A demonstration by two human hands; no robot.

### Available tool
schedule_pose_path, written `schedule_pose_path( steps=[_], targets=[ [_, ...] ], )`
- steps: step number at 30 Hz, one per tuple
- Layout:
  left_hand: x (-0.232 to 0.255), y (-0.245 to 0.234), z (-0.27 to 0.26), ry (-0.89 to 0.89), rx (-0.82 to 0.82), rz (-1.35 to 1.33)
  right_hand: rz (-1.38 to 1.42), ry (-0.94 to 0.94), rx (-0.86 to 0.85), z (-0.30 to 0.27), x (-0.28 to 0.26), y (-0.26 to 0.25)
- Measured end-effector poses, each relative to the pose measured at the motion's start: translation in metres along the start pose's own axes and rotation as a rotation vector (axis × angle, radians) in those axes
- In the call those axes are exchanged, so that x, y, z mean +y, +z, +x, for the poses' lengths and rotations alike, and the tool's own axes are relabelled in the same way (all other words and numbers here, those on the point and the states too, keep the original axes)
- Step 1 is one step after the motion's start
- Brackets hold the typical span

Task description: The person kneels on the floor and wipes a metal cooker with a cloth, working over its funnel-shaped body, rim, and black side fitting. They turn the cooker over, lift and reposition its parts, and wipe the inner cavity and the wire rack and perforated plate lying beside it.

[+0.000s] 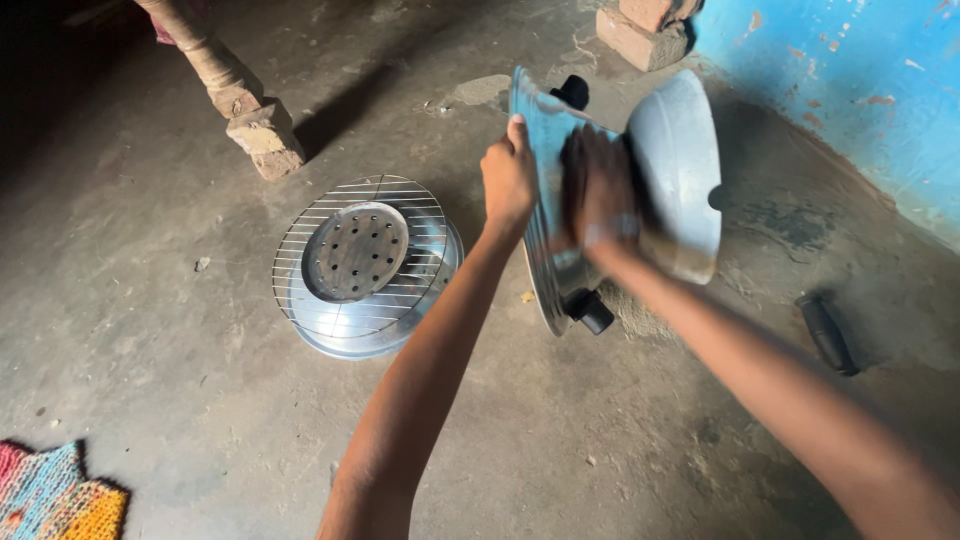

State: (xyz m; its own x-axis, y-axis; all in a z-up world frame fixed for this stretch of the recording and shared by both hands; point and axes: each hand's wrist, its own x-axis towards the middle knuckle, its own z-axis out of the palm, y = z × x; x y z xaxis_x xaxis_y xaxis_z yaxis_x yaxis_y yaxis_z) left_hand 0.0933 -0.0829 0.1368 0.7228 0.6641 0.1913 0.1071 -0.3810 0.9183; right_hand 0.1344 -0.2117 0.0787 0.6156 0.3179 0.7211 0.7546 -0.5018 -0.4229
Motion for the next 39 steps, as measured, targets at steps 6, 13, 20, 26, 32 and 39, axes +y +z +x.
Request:
schedule_pose_path(
  steps=[6, 13, 20, 26, 32, 39],
  targets=[
    [-0.007, -0.001, 0.007, -0.012, 0.017, -0.077, 0.122, -0.265, -0.113, -0.062, -0.022, -0.04],
    [-0.004, 0.01, -0.004, 0.115, -0.034, -0.026, -0.111, -0.187, -0.114, 0.022, -0.004, 0.01],
    [0.01, 0.011, -0.033, 0.108, -0.142, -0.015, 0.108, 0.506, -0.416, 0.09, 0.04, 0.026],
    [0.006, 0.01, -0.01, 0.02, -0.142, -0.168, 0.274, -0.023, -0.197, 0.016, -0.008, 0.002],
    [-0.016, 0.023, -0.006, 0.041, -0.168, -0.348, 0.271, -0.118, -0.186, -0.001, -0.006, -0.001],
    [-0.006, 0.025, -0.016, 0.081, -0.203, -0.148, 0.264, 0.318, -0.199, 0.087, 0.051, 0.072]
  ],
)
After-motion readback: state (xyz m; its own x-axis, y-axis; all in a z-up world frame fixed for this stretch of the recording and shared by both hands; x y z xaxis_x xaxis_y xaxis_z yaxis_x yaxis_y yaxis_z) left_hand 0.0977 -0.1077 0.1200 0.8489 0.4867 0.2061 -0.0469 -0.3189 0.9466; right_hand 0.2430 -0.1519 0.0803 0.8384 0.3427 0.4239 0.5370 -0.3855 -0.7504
